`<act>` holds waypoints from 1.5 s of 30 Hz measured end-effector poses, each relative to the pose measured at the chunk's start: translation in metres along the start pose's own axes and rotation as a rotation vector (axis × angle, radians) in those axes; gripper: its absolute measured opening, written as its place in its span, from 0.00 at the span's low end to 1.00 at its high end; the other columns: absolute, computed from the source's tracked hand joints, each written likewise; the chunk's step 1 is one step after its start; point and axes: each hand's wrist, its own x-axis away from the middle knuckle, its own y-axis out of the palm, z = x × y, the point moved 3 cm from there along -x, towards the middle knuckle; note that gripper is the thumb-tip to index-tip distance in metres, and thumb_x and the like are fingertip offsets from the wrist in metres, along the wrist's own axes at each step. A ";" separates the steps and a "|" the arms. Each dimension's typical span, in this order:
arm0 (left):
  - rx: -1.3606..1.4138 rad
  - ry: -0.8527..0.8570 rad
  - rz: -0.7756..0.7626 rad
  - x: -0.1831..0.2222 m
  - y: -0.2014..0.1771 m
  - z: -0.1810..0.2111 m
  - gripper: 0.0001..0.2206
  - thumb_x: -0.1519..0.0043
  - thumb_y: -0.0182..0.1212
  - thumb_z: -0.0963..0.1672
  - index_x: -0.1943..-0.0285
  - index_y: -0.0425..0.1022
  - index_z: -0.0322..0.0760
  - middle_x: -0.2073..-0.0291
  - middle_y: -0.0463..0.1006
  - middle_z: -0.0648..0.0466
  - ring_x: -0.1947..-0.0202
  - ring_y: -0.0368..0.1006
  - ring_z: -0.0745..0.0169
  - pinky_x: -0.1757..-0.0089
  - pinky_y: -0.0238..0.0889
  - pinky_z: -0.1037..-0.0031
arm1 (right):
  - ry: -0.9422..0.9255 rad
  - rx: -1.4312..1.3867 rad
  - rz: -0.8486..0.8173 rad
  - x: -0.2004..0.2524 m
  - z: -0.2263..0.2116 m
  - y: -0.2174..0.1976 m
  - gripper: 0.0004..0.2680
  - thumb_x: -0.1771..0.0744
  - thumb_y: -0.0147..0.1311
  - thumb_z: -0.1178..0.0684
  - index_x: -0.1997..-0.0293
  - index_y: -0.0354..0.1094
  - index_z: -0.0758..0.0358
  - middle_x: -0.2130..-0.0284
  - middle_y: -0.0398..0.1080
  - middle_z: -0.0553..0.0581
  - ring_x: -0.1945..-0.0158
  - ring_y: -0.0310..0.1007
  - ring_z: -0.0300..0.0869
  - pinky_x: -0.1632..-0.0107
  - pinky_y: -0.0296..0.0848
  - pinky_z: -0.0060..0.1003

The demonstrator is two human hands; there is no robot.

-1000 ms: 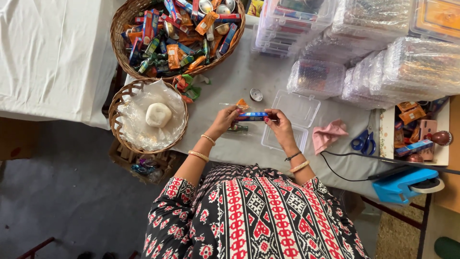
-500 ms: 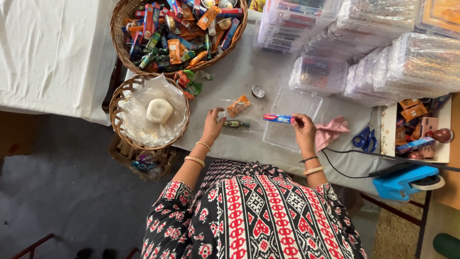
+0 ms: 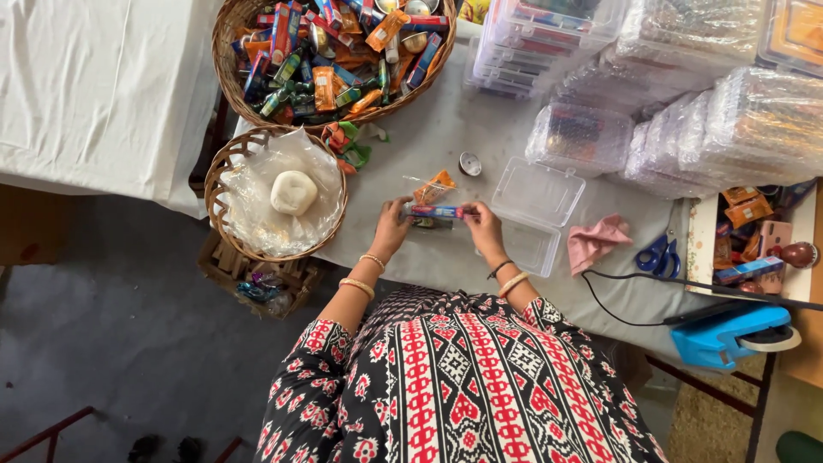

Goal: The person packs small retail items from a basket into clear plastic containers, closes the lids, and wraps the containers with clear plastic film. They also pick individual packets and tubes from the basket and set them on the table while filling the containers.

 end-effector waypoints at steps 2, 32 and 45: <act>0.009 0.014 0.004 0.000 -0.001 -0.002 0.24 0.44 0.68 0.38 0.37 0.72 0.45 0.53 0.71 0.47 0.55 0.71 0.51 0.52 0.68 0.64 | 0.016 -0.039 -0.041 0.001 0.002 0.007 0.11 0.33 0.53 0.65 0.46 0.71 0.64 0.58 0.77 0.50 0.57 0.77 0.36 0.52 0.75 0.30; -0.780 0.206 -0.129 -0.108 0.061 0.060 0.14 0.46 0.68 0.46 0.53 0.77 0.42 0.54 0.75 0.50 0.46 0.67 0.45 0.47 0.57 0.45 | 0.009 -0.144 0.069 0.031 -0.031 -0.045 0.08 0.32 0.51 0.65 0.49 0.68 0.66 0.61 0.72 0.52 0.59 0.74 0.35 0.53 0.78 0.31; -0.207 0.422 -0.124 -0.091 -0.011 0.165 0.05 0.41 0.66 0.41 0.59 0.75 0.42 0.66 0.80 0.54 0.59 0.74 0.48 0.53 0.60 0.56 | 0.019 -0.255 0.081 0.035 -0.063 -0.075 0.11 0.31 0.53 0.63 0.42 0.66 0.64 0.55 0.72 0.52 0.51 0.72 0.35 0.49 0.77 0.31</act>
